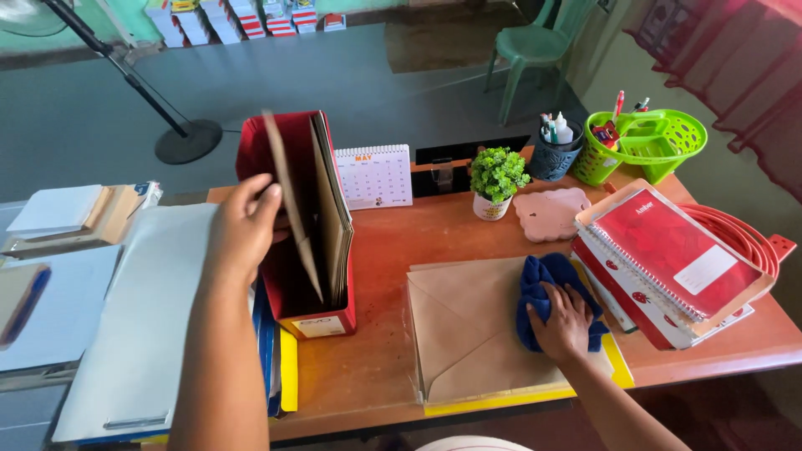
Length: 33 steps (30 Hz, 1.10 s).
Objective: Wiping brown envelopes and yellow folders with a cleaning cloth and placing them into a red file organizer on a desk.
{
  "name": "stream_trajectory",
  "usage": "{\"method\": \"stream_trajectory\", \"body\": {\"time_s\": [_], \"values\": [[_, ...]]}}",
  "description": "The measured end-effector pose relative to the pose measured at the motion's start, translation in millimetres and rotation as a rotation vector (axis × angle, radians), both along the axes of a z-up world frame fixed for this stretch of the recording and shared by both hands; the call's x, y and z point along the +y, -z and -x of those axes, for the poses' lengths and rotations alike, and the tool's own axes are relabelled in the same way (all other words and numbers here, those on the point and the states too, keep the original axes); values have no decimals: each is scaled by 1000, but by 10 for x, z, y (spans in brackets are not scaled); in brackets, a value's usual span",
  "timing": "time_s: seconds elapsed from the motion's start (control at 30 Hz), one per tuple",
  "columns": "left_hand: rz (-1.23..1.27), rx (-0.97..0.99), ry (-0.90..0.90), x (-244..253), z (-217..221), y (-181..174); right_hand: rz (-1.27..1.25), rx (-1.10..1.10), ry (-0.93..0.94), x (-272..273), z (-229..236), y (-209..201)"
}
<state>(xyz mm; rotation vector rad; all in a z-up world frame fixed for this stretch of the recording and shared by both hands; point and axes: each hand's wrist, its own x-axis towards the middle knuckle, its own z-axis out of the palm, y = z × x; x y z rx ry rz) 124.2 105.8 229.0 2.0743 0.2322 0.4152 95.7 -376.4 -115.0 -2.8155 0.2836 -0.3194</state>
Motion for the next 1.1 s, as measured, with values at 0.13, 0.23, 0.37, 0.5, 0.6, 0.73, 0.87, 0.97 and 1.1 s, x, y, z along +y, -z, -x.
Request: {"method": "stream_trajectory", "body": {"time_s": [0.13,0.23,0.37,0.5,0.6,0.73,0.87,0.97,1.1], "values": [[347,272,241,-175,-111,151,-21,16,-9,-30,-12,25],[212,342,388,-357,75,137,2,26,10,-9,13,1],[-9,210,412,-249,29,632,8,45,17,-20,-5,29],[-64,210,372,-319,107,784,-20,59,20,2,-2,-25],[-80,206,345,-258,71,996,-38,78,25,24,7,-69],[-162,88,222,-306,-11,1219,-55,118,17,39,28,-156],[-318,-337,67,-504,155,1457,-18,73,46,27,-15,-22],[-482,-750,-69,-898,558,1243,38,11,51,30,-34,16],[-636,-604,257,-1253,910,1750,-12,-168,20,38,-39,-70]]}}
